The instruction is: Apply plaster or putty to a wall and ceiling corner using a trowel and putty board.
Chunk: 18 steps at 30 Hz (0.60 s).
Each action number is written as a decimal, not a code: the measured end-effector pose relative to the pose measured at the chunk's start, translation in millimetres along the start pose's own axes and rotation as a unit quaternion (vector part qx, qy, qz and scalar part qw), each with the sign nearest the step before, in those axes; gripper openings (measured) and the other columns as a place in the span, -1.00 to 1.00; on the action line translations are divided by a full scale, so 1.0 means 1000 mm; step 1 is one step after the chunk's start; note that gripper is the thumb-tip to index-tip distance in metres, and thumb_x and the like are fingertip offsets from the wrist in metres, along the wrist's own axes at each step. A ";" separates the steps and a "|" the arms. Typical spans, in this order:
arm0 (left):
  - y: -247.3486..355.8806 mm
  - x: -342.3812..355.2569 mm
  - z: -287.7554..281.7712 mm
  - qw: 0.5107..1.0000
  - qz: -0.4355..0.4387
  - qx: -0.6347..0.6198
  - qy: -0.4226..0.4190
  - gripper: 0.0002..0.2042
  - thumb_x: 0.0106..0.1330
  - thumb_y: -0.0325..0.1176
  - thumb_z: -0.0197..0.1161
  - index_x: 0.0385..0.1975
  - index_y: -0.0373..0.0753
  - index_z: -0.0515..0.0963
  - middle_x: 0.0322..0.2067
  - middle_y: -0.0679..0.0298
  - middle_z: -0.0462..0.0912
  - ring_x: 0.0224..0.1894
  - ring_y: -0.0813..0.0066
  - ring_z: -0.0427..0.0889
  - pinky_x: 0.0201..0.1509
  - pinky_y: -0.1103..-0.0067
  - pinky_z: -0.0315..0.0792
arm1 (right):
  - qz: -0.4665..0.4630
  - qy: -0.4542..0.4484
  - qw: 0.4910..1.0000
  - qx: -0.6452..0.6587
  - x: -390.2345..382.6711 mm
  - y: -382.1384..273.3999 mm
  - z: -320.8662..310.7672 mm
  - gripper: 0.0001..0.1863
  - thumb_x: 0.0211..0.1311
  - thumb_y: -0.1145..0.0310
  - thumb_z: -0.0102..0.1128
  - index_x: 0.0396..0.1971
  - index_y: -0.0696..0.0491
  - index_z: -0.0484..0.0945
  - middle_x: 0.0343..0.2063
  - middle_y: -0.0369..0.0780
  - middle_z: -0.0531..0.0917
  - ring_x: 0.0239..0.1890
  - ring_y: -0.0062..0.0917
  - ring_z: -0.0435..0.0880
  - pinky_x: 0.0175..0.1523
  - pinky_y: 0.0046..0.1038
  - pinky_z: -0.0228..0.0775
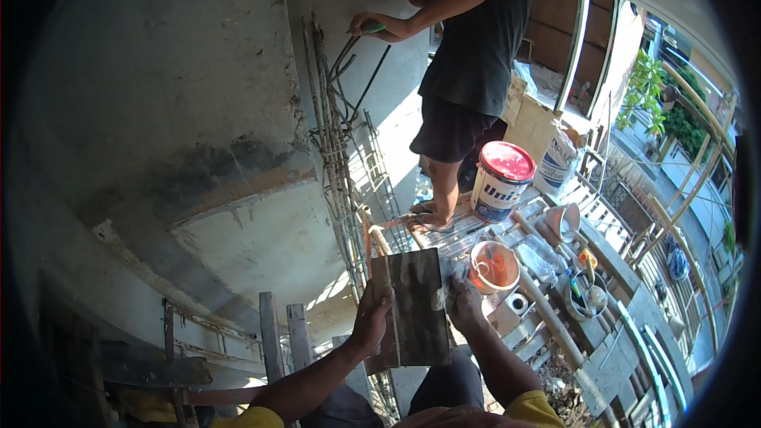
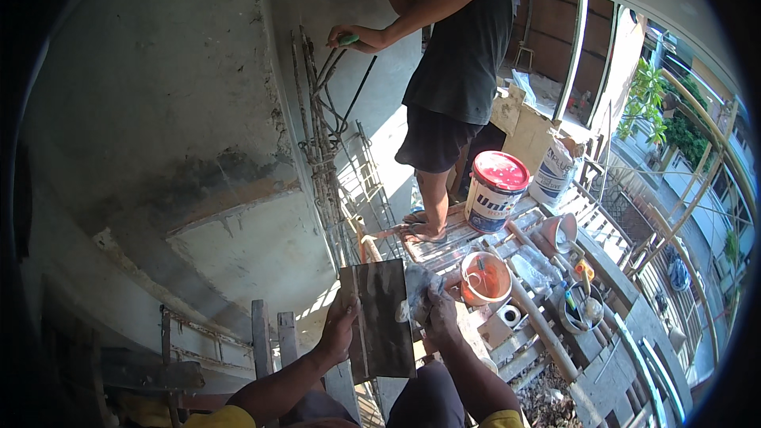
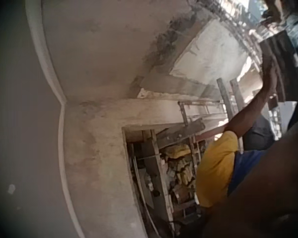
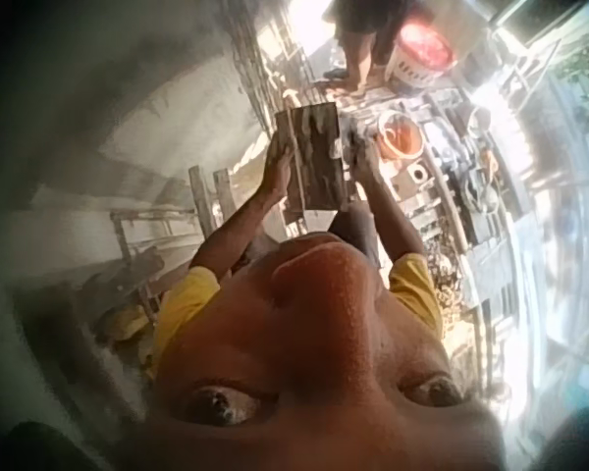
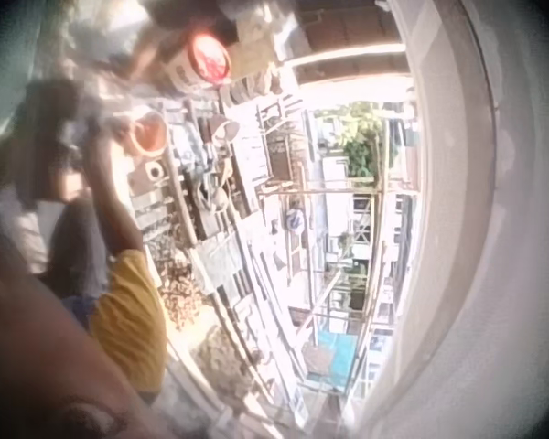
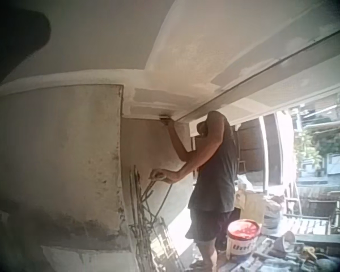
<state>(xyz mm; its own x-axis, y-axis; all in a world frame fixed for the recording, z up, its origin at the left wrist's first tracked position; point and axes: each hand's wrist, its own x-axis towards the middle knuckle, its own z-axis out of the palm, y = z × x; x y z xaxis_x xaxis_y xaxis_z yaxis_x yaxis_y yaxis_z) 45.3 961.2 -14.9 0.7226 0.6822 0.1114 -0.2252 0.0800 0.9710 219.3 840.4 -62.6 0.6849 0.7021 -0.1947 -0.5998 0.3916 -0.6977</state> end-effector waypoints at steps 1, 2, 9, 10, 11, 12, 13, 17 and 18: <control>0.007 0.008 0.010 0.998 0.054 0.040 -0.012 -0.71 0.38 -0.26 0.01 -0.03 -0.31 0.29 -0.27 0.29 0.40 -0.23 0.55 0.38 -0.09 0.57 0.29 | 0.001 -0.009 1.000 0.022 0.009 -0.010 -0.008 -0.72 0.36 0.24 -0.10 -0.12 0.11 0.43 -0.26 -0.18 0.60 -0.27 -0.48 0.63 -0.16 -0.42 0.51; 0.007 0.019 0.015 0.998 0.053 0.032 -0.017 -0.71 0.38 -0.26 0.01 -0.03 -0.31 0.29 -0.27 0.29 0.40 -0.23 0.55 0.38 -0.09 0.57 0.29 | 0.000 -0.019 0.999 0.041 0.016 -0.024 -0.010 -0.70 0.36 0.23 -0.10 -0.08 0.11 0.41 -0.26 -0.18 0.60 -0.26 -0.48 0.63 -0.17 -0.40 0.51; -0.007 0.047 0.051 0.951 0.305 0.036 0.018 -0.61 0.36 -0.37 -0.03 0.09 -0.39 0.09 -0.20 0.16 0.35 -0.22 0.48 0.39 -0.12 0.52 0.34 | -0.090 0.017 0.996 0.011 -0.011 -0.060 -0.035 -0.71 0.32 0.32 -0.06 -0.03 0.13 0.36 -0.23 -0.20 0.57 -0.24 -0.42 0.61 -0.23 -0.41 0.50; -0.009 0.047 0.061 0.924 0.377 0.072 0.001 -0.58 0.37 -0.36 -0.06 0.13 -0.43 0.05 -0.15 0.13 0.31 -0.17 0.46 0.36 -0.04 0.51 0.31 | -0.074 0.009 0.997 0.020 -0.017 -0.062 -0.037 -0.74 0.32 0.34 -0.05 -0.07 0.12 0.37 -0.28 -0.23 0.58 -0.33 -0.46 0.61 -0.35 -0.47 0.47; -0.019 0.041 0.071 0.914 0.390 0.103 -0.031 -0.60 0.36 -0.34 -0.02 0.06 -0.44 0.10 -0.19 0.11 0.34 -0.18 0.42 0.39 -0.05 0.47 0.34 | -0.069 0.061 0.996 0.010 -0.029 -0.064 -0.039 -0.79 0.30 0.35 -0.03 -0.13 0.10 0.39 -0.37 -0.27 0.58 -0.44 -0.55 0.58 -0.48 -0.53 0.34; -0.024 0.037 0.084 0.891 0.433 0.099 -0.091 -0.61 0.33 -0.37 0.07 0.06 -0.39 0.16 -0.16 0.05 0.45 -0.22 0.35 0.49 -0.10 0.45 0.41 | -0.064 0.101 0.992 0.027 -0.041 -0.066 -0.040 -0.81 0.29 0.37 -0.01 -0.15 0.10 0.40 -0.36 -0.27 0.58 -0.43 -0.56 0.58 -0.47 -0.51 0.35; -0.035 0.037 0.100 0.877 0.444 0.071 -0.170 -0.66 0.28 -0.44 0.15 0.02 -0.27 0.28 -0.10 -0.01 0.53 -0.20 0.26 0.60 -0.13 0.44 0.49 | -0.073 0.101 0.992 0.023 -0.052 -0.072 -0.054 -0.79 0.28 0.38 -0.01 -0.13 0.12 0.40 -0.33 -0.24 0.59 -0.38 -0.52 0.60 -0.40 -0.49 0.41; -0.040 0.022 0.148 0.755 0.588 0.168 -0.237 -0.44 -0.02 -0.52 0.26 0.07 0.07 0.44 0.09 0.20 0.46 0.08 0.21 0.50 0.08 0.39 0.44 | -0.160 0.033 0.986 0.030 -0.107 -0.113 -0.058 -0.68 0.24 0.46 -0.08 -0.04 0.25 0.41 -0.15 -0.07 0.60 -0.12 -0.31 0.62 0.04 -0.32 0.49; -0.045 0.021 0.156 0.732 0.607 0.191 -0.242 -0.43 -0.02 -0.51 0.26 0.08 0.09 0.45 0.09 0.21 0.46 0.09 0.21 0.49 0.09 0.39 0.43 | -0.181 0.060 0.982 -0.008 -0.125 -0.120 -0.054 -0.68 0.26 0.44 -0.08 -0.03 0.23 0.41 -0.16 -0.09 0.60 -0.13 -0.35 0.63 -0.02 -0.34 0.51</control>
<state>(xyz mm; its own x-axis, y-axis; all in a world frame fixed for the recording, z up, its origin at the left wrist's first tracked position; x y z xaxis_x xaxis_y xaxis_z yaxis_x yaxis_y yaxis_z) 172.2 858.8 -23.6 0.3096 -0.2636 0.9136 -0.7611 -0.6446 0.0719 228.4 673.7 8.0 0.8966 0.4428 -0.0115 -0.3019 0.5919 -0.7474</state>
